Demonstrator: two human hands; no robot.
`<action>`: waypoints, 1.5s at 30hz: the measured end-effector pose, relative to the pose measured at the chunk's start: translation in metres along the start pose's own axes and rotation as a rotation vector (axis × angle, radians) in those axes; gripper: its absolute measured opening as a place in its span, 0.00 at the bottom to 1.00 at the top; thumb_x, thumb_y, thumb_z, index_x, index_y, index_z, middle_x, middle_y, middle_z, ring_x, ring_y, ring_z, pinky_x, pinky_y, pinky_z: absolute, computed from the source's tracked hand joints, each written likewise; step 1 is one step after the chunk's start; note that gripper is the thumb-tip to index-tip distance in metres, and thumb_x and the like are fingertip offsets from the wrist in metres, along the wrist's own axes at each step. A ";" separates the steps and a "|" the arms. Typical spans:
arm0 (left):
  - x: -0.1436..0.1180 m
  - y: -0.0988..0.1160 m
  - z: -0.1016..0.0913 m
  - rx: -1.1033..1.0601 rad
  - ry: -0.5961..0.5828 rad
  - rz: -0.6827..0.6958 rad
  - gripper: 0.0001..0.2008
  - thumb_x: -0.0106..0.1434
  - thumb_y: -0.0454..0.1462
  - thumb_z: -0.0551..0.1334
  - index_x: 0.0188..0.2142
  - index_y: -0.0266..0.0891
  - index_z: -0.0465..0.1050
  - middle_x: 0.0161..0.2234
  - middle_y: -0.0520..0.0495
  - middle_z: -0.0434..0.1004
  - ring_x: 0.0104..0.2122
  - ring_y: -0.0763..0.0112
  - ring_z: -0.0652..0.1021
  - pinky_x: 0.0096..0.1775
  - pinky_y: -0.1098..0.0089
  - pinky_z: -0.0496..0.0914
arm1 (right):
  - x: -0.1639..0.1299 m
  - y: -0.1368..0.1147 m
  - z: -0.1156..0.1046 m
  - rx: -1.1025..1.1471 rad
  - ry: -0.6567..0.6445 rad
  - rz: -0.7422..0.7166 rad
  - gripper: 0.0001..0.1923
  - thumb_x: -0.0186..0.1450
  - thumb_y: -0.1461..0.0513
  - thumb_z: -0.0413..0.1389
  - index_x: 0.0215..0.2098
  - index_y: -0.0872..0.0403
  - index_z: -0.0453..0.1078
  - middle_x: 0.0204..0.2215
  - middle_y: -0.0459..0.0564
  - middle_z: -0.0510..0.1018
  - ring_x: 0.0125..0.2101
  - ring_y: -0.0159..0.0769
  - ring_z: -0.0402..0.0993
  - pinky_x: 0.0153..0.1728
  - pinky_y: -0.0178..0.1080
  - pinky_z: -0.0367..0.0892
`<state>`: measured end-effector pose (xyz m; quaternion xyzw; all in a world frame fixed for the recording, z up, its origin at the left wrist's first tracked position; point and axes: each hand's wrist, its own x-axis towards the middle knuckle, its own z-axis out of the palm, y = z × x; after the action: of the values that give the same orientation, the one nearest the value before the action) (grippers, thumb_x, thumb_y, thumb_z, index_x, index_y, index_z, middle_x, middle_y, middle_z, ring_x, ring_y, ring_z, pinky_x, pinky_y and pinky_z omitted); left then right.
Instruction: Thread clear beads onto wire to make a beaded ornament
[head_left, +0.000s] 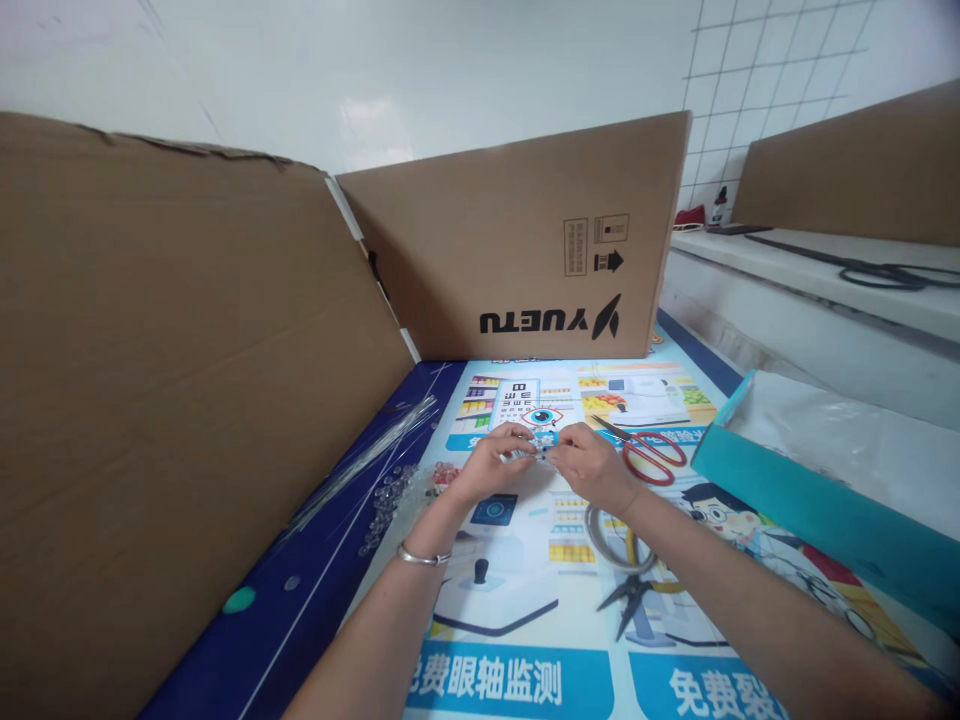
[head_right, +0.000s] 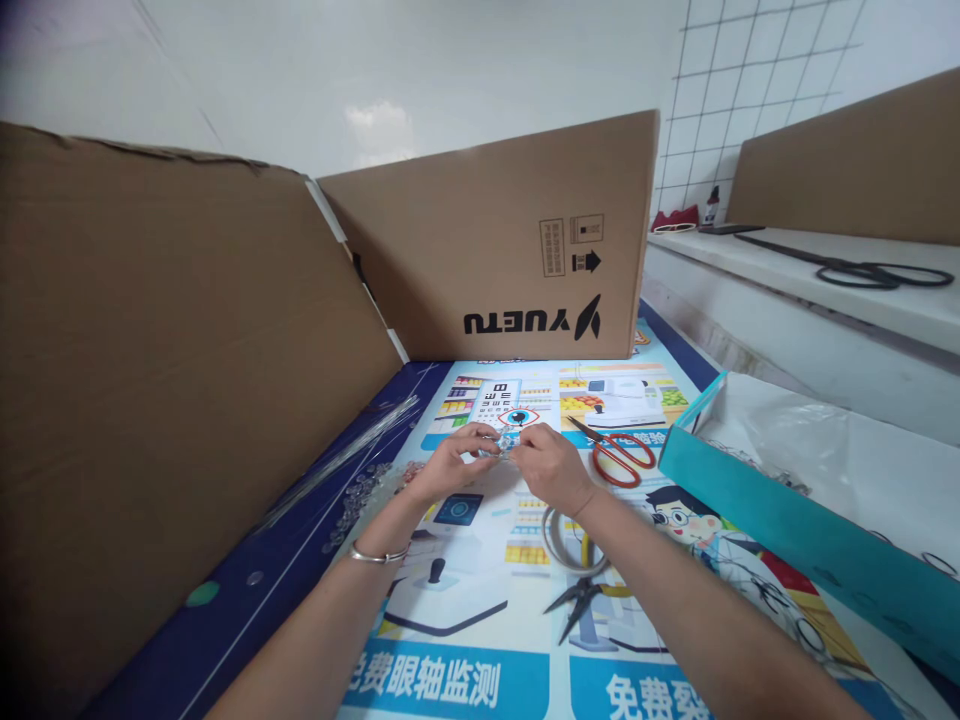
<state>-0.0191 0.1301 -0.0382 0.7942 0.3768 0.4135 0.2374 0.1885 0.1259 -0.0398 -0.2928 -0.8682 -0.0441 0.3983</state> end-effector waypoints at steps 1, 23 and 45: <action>0.000 0.000 0.000 -0.001 -0.004 0.003 0.06 0.55 0.36 0.62 0.33 0.41 0.76 0.41 0.45 0.71 0.42 0.67 0.72 0.41 0.68 0.68 | 0.000 0.000 0.000 0.000 0.004 0.000 0.10 0.62 0.68 0.49 0.31 0.53 0.71 0.32 0.50 0.67 0.34 0.34 0.62 0.35 0.36 0.62; 0.000 0.000 0.006 -0.032 0.062 0.010 0.03 0.56 0.35 0.62 0.30 0.40 0.75 0.39 0.45 0.70 0.42 0.67 0.71 0.47 0.63 0.65 | 0.001 -0.002 0.000 -0.010 -0.004 0.006 0.09 0.62 0.66 0.50 0.31 0.53 0.71 0.32 0.51 0.67 0.35 0.35 0.63 0.36 0.37 0.64; -0.001 -0.015 -0.004 0.021 0.150 -0.003 0.05 0.56 0.36 0.61 0.33 0.40 0.75 0.41 0.44 0.70 0.42 0.66 0.71 0.44 0.64 0.67 | 0.026 0.042 -0.054 0.016 -0.025 0.214 0.08 0.63 0.64 0.49 0.35 0.52 0.70 0.33 0.48 0.74 0.36 0.34 0.69 0.37 0.37 0.63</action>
<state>-0.0289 0.1387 -0.0465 0.7629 0.3991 0.4674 0.2008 0.2342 0.1555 0.0089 -0.3812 -0.8372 0.0095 0.3921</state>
